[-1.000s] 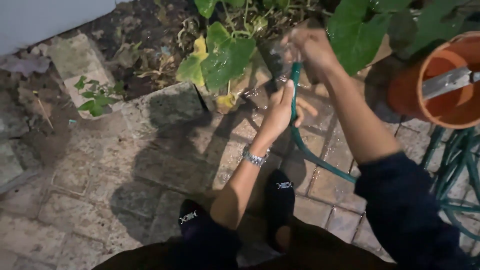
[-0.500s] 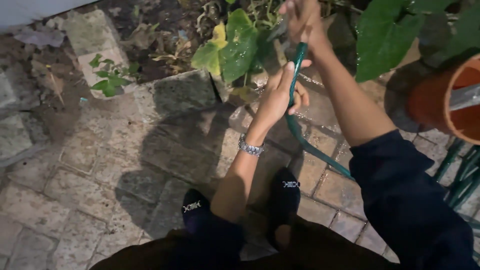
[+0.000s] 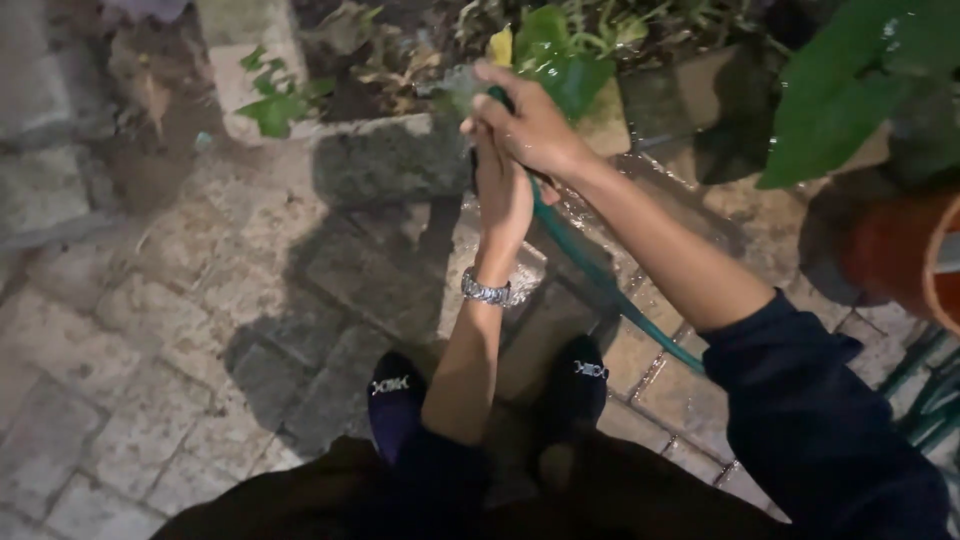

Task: Cleaning and rinsing a bucket with a garden hose outdoors at night.

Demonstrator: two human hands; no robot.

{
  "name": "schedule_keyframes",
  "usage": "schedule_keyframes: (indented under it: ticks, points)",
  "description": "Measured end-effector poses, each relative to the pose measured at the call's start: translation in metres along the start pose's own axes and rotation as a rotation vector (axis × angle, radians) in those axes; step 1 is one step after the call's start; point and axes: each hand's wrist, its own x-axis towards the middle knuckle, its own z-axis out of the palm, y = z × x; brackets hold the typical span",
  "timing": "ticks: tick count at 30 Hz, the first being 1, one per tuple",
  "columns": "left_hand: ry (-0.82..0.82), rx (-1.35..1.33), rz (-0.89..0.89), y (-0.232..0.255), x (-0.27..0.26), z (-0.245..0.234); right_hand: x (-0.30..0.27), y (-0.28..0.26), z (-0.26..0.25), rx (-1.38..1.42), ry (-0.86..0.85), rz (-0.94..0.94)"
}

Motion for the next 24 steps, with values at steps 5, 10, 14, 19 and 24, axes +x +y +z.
schedule_keyframes:
  ticks: [5, 10, 14, 19, 24]
  points:
    - [0.127, 0.491, 0.192, 0.007, -0.001, -0.023, 0.002, 0.025, 0.031, -0.059, 0.248, -0.056]
    - [0.053, 0.621, 0.318, 0.042, 0.011, -0.054, 0.006, 0.028, 0.017, -0.139, 0.149, 0.066]
    - [0.031, 1.164, 0.554, 0.054, 0.062, -0.064, 0.006, -0.022, 0.005, -0.047, 0.032, 0.335]
    - [-0.722, 1.013, 0.273, 0.115, 0.184, -0.116, 0.001, -0.078, 0.018, 0.104, 0.033, 0.157]
    - [-0.640, 0.983, 0.180, 0.085, 0.234, -0.164, -0.007, -0.078, 0.053, 0.132, -0.066, -0.073]
